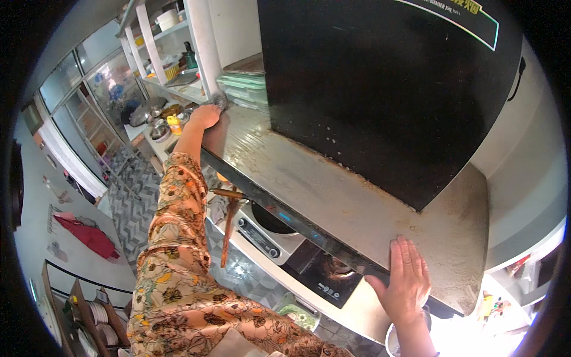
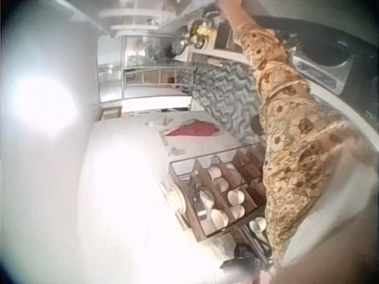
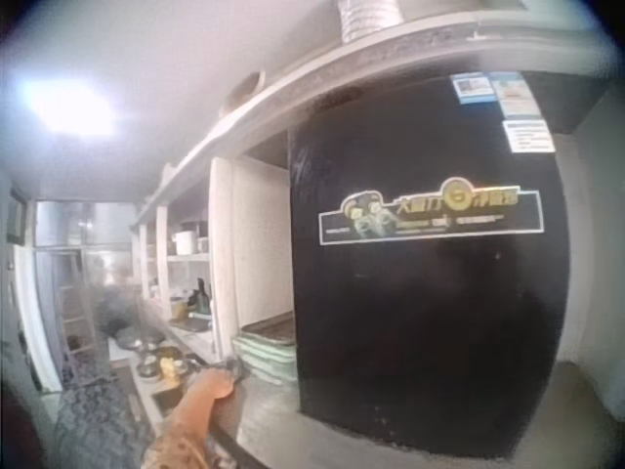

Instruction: The person scrubs the kitchen countertop and the range hood with a steel wool pad. They move a plastic container aside to reach the surface, wipe the hood's control panel, and continue scrubbing the surrounding areas.

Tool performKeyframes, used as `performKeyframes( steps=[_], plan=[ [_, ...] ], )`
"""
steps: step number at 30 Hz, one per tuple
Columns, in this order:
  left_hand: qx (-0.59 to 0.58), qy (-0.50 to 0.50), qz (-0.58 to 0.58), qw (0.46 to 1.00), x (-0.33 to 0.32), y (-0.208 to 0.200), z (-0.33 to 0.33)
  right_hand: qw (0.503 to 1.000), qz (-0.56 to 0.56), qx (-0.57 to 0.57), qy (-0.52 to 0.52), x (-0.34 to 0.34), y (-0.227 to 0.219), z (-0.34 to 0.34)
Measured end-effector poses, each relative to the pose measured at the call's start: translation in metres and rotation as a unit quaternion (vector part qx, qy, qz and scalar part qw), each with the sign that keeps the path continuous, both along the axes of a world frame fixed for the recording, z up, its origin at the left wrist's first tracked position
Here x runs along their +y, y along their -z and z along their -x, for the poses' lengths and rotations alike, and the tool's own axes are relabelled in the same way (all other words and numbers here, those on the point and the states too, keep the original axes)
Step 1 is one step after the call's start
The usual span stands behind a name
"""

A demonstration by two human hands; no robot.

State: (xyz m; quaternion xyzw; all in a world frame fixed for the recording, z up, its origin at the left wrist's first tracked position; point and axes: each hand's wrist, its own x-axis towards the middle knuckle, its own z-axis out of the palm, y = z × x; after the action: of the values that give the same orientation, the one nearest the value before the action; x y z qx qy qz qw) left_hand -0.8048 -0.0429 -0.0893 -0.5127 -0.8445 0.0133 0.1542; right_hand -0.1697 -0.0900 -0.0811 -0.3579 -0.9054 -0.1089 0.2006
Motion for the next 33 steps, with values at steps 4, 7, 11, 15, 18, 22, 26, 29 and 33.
performKeyframes(
  steps=[4, 7, 11, 15, 18, 22, 26, 29, 33],
  plan=[
    [-0.02, 0.162, 0.021, 0.986, 0.026, 0.003, -0.061, 1.0, 0.007, -0.012, 0.016, 0.0, 0.0, 0.001],
    [-0.068, 0.211, 0.051, 0.974, -0.009, -0.029, -0.158, 1.0, 0.003, 0.001, 0.012, -0.001, -0.001, -0.003],
    [-0.116, 0.293, -0.054, 0.948, -0.036, -0.02, -0.173, 1.0, -0.002, -0.001, 0.012, -0.002, -0.001, 0.004],
    [-0.066, 0.141, 0.031, 0.987, -0.001, -0.032, -0.139, 1.0, -0.004, -0.002, 0.003, 0.0, 0.0, 0.001],
    [-0.076, 0.054, -0.046, 0.995, -0.004, -0.028, -0.112, 1.0, -0.002, -0.009, 0.018, 0.0, -0.002, 0.0],
    [0.014, 0.087, 0.108, 0.99, -0.027, -0.025, -0.07, 1.0, 0.004, 0.003, 0.009, -0.001, -0.001, 0.003],
    [-0.181, 0.139, 0.009, 0.973, -0.016, -0.037, -0.169, 1.0, -0.016, 0.006, 0.018, 0.0, 0.0, 0.002],
    [-0.172, 0.114, -0.004, 0.978, -0.007, -0.035, -0.141, 1.0, -0.025, 0.014, 0.011, -0.001, 0.004, 0.0],
    [-0.14, 0.084, -0.054, 0.985, -0.003, -0.024, -0.123, 0.999, -0.026, 0.013, 0.017, -0.003, 0.002, 0.005]
  ],
)
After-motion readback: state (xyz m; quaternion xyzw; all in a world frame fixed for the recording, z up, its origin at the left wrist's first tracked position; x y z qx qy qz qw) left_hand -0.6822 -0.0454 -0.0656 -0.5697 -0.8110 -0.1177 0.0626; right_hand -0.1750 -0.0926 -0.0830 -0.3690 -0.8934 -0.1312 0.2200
